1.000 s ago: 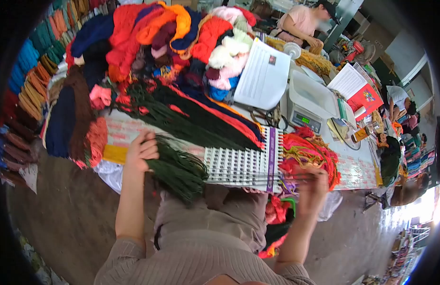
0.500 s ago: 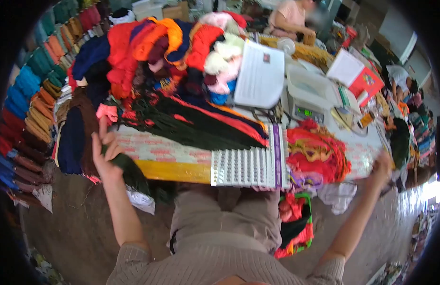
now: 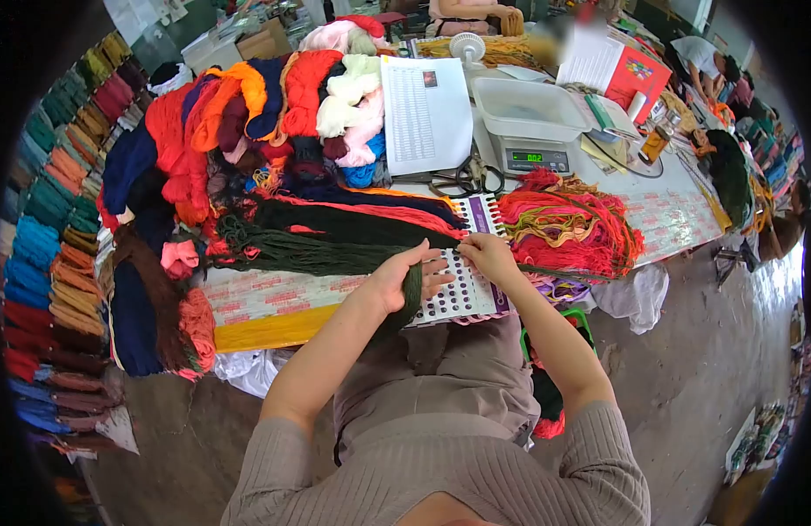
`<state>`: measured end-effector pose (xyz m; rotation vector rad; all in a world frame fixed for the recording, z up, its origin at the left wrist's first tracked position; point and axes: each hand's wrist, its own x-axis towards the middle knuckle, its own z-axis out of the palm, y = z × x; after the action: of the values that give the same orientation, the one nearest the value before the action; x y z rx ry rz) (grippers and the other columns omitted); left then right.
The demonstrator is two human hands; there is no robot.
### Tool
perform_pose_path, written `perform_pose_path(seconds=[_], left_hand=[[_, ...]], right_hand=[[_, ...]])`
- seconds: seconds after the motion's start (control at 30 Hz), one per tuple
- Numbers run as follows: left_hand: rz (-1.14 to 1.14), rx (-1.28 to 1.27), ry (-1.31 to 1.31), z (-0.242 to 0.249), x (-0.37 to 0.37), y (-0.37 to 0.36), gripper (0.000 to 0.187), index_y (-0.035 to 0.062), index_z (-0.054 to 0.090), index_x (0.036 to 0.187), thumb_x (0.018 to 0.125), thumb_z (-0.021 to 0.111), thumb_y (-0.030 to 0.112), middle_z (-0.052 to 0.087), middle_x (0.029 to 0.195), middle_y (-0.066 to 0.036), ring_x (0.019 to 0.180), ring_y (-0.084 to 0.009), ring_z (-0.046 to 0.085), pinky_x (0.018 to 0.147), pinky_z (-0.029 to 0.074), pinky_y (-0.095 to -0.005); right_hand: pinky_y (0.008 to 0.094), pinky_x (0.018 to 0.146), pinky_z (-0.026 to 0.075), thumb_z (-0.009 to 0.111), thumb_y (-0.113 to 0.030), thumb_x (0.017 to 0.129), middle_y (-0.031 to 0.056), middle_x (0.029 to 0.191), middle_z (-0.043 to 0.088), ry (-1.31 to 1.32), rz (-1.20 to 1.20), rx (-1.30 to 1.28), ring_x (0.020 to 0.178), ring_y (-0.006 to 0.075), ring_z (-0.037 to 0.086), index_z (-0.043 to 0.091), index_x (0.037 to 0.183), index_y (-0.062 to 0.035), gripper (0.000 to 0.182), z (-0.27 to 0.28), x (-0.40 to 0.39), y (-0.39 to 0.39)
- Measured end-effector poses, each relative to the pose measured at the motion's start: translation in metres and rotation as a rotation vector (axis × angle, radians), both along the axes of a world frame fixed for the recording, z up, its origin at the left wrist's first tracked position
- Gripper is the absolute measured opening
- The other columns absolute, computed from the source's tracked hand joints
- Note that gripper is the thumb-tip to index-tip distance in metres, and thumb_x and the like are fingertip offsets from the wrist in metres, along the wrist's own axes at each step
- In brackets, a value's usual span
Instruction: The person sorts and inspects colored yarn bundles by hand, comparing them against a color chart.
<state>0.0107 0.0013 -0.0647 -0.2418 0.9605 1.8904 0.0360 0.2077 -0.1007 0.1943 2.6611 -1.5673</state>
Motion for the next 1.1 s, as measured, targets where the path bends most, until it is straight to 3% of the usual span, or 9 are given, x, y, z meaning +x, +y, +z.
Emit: perform_pose_path(seconds=[0.1,0.17,0.3,0.43,0.63,0.77,0.87,0.93,1.1], left_hand=[[-0.016,-0.129,-0.051,-0.011,-0.006,0.010,0.046,0.0051,0.049,0.119,0.088,0.055,0.039,0.058,0.113,-0.008,0.091,-0.0238,0.063,0.063,0.052,-0.0301],[-0.040,-0.168,-0.042,-0.016,-0.011,0.016,0.035,0.0090,0.059,0.101,0.087,0.056,0.041,0.063,0.093,-0.003,0.078,-0.0168,0.063,0.052,0.047,-0.0275],[-0.181,-0.258,0.174,-0.024,-0.016,0.026,0.025,0.0106,0.059,0.096,0.086,0.057,0.033,0.060,0.084,-0.001,0.059,-0.0122,0.056,0.046,0.040,-0.0259],[-0.109,-0.385,0.396,-0.045,-0.028,0.040,0.011,0.0067,0.059,0.080,0.081,0.054,0.016,0.062,0.073,-0.004,0.048,-0.0121,0.051,0.040,0.034,-0.0266],[-0.081,-0.490,0.506,-0.046,-0.023,0.052,0.022,0.0054,0.057,0.072,0.087,0.048,0.018,0.057,0.060,-0.004,0.044,-0.0130,0.049,0.039,0.035,-0.0263],[-0.363,-0.804,0.948,-0.060,-0.031,0.028,0.038,0.0068,0.056,0.080,0.094,0.036,0.036,0.062,0.073,-0.001,0.047,-0.0107,0.053,0.048,0.042,-0.0259],[-0.101,-0.561,0.758,-0.064,-0.036,0.014,0.039,0.0097,0.056,0.081,0.094,0.035,0.039,0.061,0.067,-0.003,0.048,-0.0089,0.051,0.050,0.040,-0.0243],[-0.060,-0.513,0.650,-0.060,-0.030,0.018,0.038,0.0096,0.057,0.083,0.093,0.037,0.040,0.061,0.067,-0.002,0.048,-0.0091,0.051,0.049,0.040,-0.0247],[-0.181,-0.681,0.770,-0.063,-0.028,0.023,0.036,0.0082,0.057,0.093,0.090,0.044,0.042,0.061,0.073,-0.003,0.047,-0.0115,0.052,0.047,0.041,-0.0268]], right_hand=[[0.0341,0.054,0.046,0.058,-0.026,0.082,0.0078,0.061,0.061,0.048,0.010,0.065,0.056,0.0195,0.060,0.063,0.075,-0.0044,0.023,-0.017,-0.002,0.005],[0.0380,0.058,0.046,0.057,-0.028,0.081,0.0115,0.064,0.062,0.111,-0.029,0.114,0.063,0.0274,0.062,0.063,0.076,-0.0039,0.025,-0.016,-0.002,0.004],[0.0368,0.059,0.047,0.058,-0.029,0.078,0.0113,0.066,0.063,0.118,-0.104,0.163,0.065,0.0269,0.063,0.063,0.077,-0.0050,0.024,-0.009,0.002,-0.004],[0.0278,0.052,0.045,0.062,-0.024,0.076,0.0031,0.062,0.062,0.061,0.031,-0.062,0.054,0.0114,0.058,0.065,0.077,-0.0048,0.020,-0.033,-0.014,0.009],[0.0219,0.048,0.042,0.064,-0.025,0.080,0.0024,0.061,0.059,-0.150,0.118,-0.279,0.052,0.0074,0.054,0.061,0.082,-0.0005,0.024,0.001,-0.016,0.009],[0.0288,0.058,0.044,0.064,-0.029,0.077,0.0030,0.066,0.061,0.044,0.012,0.166,0.061,0.0146,0.059,0.055,0.092,-0.0078,0.028,-0.005,0.000,-0.002],[0.0288,0.055,0.042,0.064,-0.028,0.077,0.0019,0.063,0.059,0.123,-0.031,0.246,0.060,0.0139,0.058,0.056,0.091,-0.0085,0.025,-0.009,0.002,-0.007],[0.0342,0.056,0.043,0.062,-0.031,0.078,0.0035,0.065,0.059,0.110,-0.028,0.300,0.063,0.0218,0.060,0.056,0.091,-0.0112,0.025,0.003,0.008,-0.013],[0.0347,0.056,0.044,0.062,-0.034,0.077,0.0047,0.067,0.061,0.139,-0.088,0.355,0.063,0.0227,0.061,0.058,0.093,-0.0119,0.028,0.000,0.010,-0.018]])
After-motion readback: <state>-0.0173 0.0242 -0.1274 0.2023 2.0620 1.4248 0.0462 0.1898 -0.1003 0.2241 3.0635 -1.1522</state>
